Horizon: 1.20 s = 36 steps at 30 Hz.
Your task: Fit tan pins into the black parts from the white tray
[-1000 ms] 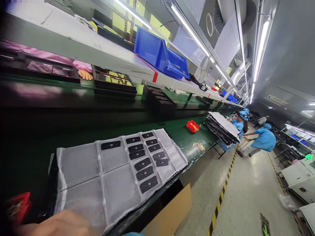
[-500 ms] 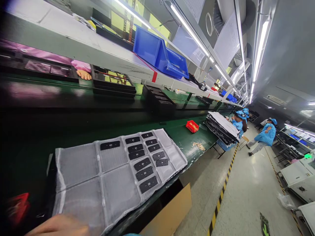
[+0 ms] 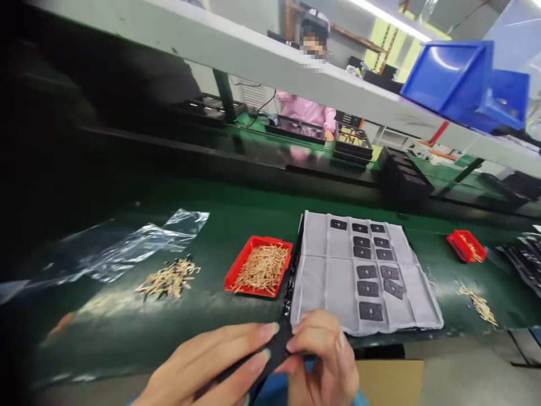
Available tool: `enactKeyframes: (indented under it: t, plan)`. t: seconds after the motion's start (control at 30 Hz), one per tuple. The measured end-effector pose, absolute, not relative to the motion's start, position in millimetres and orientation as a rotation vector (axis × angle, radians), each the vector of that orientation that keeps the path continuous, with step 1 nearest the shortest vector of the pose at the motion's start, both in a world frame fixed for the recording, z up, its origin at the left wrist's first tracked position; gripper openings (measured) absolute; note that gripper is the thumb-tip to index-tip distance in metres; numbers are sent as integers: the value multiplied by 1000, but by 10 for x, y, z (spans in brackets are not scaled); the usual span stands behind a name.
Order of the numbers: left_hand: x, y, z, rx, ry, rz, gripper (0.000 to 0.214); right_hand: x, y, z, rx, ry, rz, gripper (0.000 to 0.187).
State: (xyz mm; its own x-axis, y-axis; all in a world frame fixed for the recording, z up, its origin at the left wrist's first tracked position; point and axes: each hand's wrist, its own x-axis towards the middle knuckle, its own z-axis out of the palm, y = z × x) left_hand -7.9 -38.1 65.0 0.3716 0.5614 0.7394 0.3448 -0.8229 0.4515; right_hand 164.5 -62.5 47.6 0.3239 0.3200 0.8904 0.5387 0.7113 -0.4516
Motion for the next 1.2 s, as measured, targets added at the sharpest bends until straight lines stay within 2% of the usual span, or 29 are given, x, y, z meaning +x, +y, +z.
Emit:
enactKeyframes:
  t: [0.1,0.23,0.4,0.57,0.63,0.73,0.9,1.1,1.2]
  plan:
    - [-47,-381,752,2309,862,1430,16,1641,-647,467,-845,-1310,-190,65]
    - [-31,-328,799,2245,823,1428,18,1709,-705,424,-965,-1453,-191,53]
    - [2,-261,749,2260,629,1452,25,1711,-725,365,-1040,-1459,-286,51]
    - [40,-280,692,2216,632,1485,29,1671,-668,413,-1081,-1479,-307,25]
    - [61,-286,678,2165,629,1497,27,1678,-633,446,-1087,-1510,-315,21]
    - [97,-264,658,2106,620,1506,25,1704,-569,469,-991,-1528,-331,30]
    - [133,-155,675,2057,655,1540,29,1751,-462,469,-947,-1559,-252,67]
    - [105,-122,698,2136,774,1552,31,1767,-362,493,-940,-1569,-149,68]
    - [170,-218,643,2072,1023,1651,23,1769,-347,511,-955,-1551,-157,76]
